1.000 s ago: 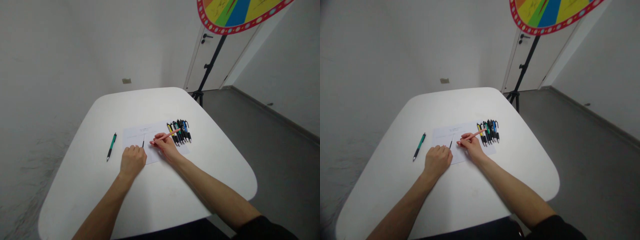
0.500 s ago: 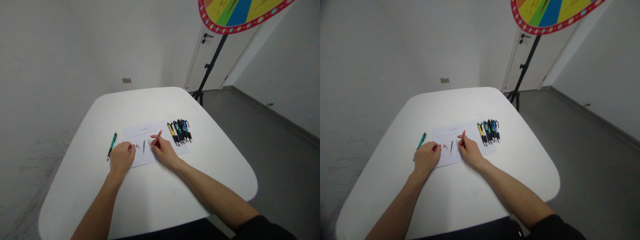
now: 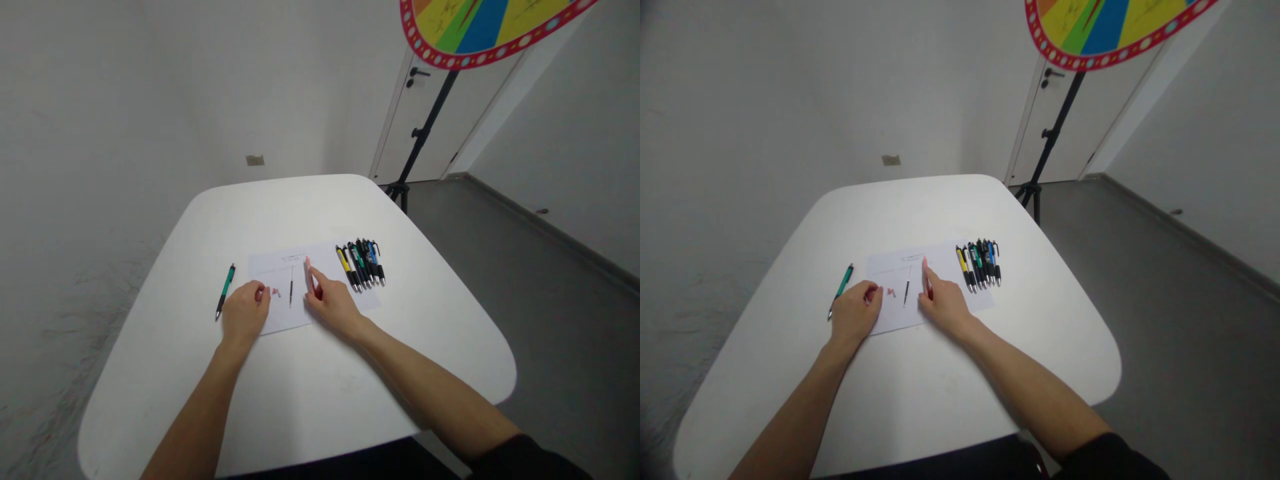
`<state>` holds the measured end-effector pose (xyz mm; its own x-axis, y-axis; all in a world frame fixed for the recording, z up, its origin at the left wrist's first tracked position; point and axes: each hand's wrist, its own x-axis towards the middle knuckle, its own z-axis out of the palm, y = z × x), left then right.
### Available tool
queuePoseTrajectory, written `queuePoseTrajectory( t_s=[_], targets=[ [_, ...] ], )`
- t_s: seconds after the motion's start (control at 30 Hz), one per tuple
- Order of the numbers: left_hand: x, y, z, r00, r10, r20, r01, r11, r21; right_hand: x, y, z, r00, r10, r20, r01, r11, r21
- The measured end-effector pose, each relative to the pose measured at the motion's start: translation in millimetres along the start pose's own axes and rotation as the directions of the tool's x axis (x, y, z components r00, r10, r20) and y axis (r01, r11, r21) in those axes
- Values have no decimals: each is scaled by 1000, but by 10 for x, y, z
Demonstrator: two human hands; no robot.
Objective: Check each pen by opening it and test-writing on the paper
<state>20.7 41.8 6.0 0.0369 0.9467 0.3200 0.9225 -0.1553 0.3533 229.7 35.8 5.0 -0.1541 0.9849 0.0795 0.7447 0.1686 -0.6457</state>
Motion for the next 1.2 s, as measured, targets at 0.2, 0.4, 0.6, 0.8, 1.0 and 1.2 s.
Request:
queuePoseTrajectory(
  t_s=[0.2,0.4,0.6,0.8,1.0,1.2],
  targets=[
    [4,8,-11,1000,-18,19,17,1000,9,-40,-77,-15,993,-78,89,97,966,-240],
    [14,6,-25,998,-62,26,62,998,16,-29,4,-13,997,-80,-6,77,977,-198],
    [13,-2,-20,997,-75,12,75,997,7,-6,100,-46,991,-33,-130,12,988,-157],
    [1,12,-9,996,40,-78,-35,997,67,-3,95,-28,993,-43,-114,26,989,-147],
    [-97,248,18,971,238,29,-237,937,258,-48,-11,-56,993,-118,10,117,967,-227],
    [-130,403,83,941,286,181,-332,882,333,-70,-76,-93,981,-152,119,183,932,-314]
  ],
)
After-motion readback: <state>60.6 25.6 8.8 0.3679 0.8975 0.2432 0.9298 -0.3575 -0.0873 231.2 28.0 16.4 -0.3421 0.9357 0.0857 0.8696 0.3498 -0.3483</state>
